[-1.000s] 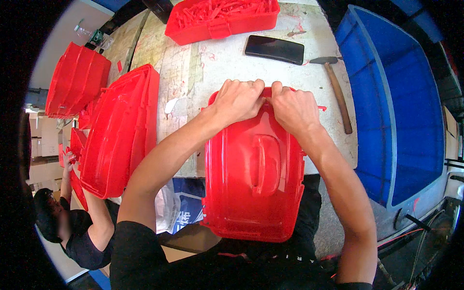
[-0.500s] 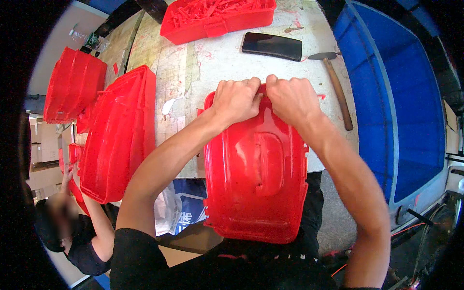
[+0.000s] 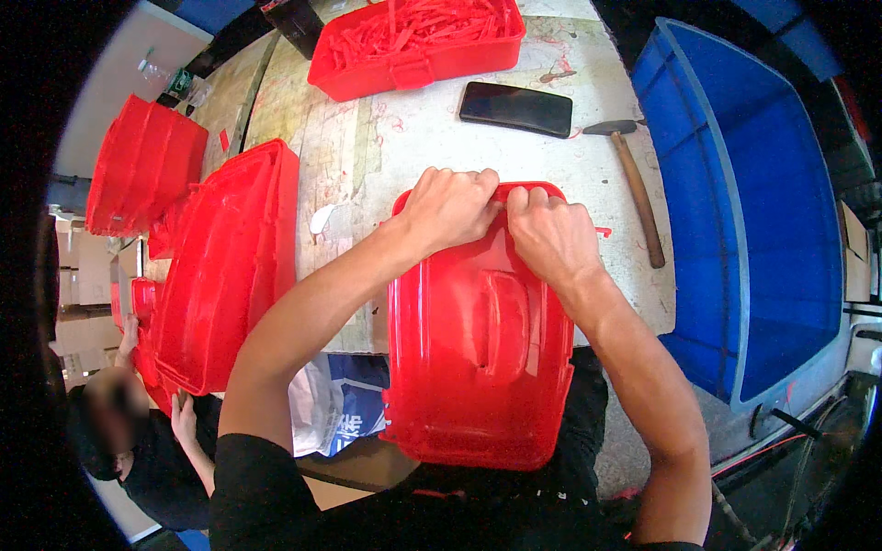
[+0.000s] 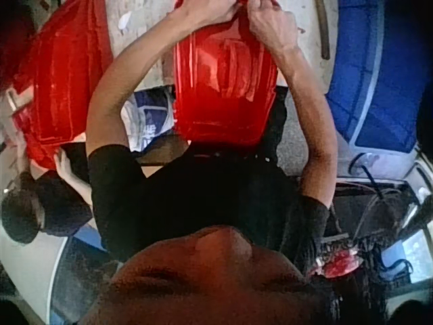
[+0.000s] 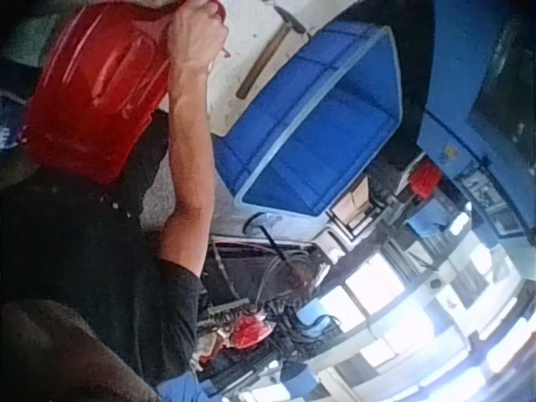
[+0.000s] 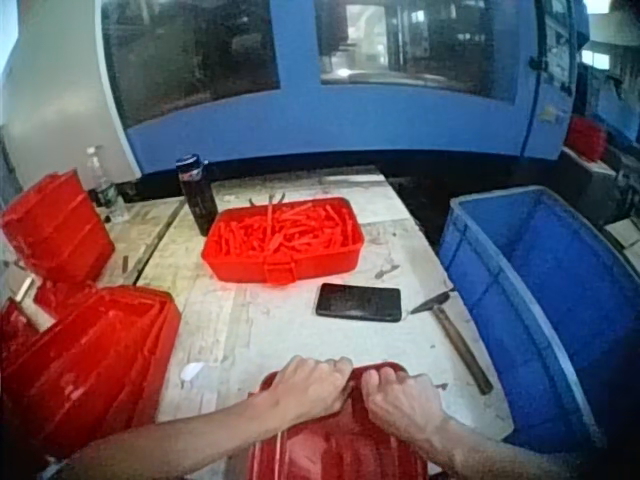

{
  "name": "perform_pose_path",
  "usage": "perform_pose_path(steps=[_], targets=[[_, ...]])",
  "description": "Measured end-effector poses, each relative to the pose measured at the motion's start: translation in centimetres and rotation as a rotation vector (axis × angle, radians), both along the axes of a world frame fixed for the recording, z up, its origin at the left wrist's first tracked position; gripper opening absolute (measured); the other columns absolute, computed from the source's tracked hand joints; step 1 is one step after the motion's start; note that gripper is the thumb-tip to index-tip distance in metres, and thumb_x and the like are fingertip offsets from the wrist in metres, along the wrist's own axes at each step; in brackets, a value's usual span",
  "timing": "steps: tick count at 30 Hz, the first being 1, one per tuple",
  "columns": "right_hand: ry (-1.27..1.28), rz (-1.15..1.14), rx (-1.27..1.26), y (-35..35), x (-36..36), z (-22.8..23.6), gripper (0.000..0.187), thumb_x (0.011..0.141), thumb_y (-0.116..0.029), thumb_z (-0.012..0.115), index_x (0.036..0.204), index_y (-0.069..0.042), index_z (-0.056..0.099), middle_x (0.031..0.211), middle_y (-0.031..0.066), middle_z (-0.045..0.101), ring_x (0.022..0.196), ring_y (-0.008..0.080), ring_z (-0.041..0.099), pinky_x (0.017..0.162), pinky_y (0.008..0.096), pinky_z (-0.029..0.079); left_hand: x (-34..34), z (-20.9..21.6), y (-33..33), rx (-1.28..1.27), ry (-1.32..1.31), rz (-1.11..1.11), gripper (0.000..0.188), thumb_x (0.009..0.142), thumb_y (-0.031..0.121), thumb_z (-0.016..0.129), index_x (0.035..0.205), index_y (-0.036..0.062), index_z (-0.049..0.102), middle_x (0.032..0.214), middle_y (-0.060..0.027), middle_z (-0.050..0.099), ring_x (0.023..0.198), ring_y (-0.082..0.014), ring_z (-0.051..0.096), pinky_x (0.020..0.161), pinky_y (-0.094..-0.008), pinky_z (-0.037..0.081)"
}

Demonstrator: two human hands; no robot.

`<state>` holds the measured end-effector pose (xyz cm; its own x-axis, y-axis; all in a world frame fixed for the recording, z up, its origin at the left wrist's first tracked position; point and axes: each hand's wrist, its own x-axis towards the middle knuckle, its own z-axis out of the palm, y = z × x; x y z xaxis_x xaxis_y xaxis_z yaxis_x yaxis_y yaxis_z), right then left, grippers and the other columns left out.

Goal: The person trims excess plastic flash from red plastic bins using a small red tool. They repeatedly pick up a bin, scrape edges and corners, flip the bin to access different sides, and place it back on the table. A coworker performs a similar task across the table.

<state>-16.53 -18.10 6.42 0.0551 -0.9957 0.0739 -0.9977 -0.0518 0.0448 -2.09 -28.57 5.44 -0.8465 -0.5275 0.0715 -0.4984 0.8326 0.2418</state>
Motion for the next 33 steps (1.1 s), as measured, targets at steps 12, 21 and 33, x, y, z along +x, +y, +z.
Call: perform_pose_path(steps=[12, 21, 33], targets=[[0.071, 0.026, 0.034, -0.8, -0.3, 0.3, 0.01, 0.092, -0.014, 0.058, 0.089, -0.006, 0.064, 0.079, 0.0118, 0.071, 0.067, 0.0234, 0.073, 0.054, 0.034, 0.059, -0.4, -0.8, 0.1, -0.033, 0.079, 0.078, 0.022, 0.08, 0.024, 0.07, 0.085, 0.0028, 0.067, 0.071, -0.0215, 0.069, 0.066, -0.0384, 0.069, 0.061, -0.0491, 0.054], [0.159, 0.041, -0.002, -0.4, 0.8, 0.6, 0.008, 0.09, -0.013, 0.06, 0.09, -0.007, 0.066, 0.081, 0.0091, 0.071, 0.069, 0.0203, 0.073, 0.056, 0.0324, 0.059, -0.8, -0.7, 0.2, -0.041, 0.068, 0.079, 0.021, 0.08, 0.025, 0.069, 0.085, 0.0052, 0.067, 0.07, -0.0197, 0.069, 0.065, -0.038, 0.068, 0.062, -0.0499, 0.054], [0.026, -0.189, 0.105, -1.5, 1.6, 1.2, 0.011, 0.09, -0.013, 0.061, 0.093, -0.006, 0.068, 0.085, 0.0111, 0.074, 0.076, 0.0228, 0.075, 0.062, 0.0349, 0.061, -0.8, -1.4, -0.3, -0.027, 0.083, 0.08, 0.02, 0.077, 0.025, 0.069, 0.083, 0.0059, 0.067, 0.071, -0.0196, 0.069, 0.067, -0.038, 0.069, 0.061, -0.0501, 0.054]])
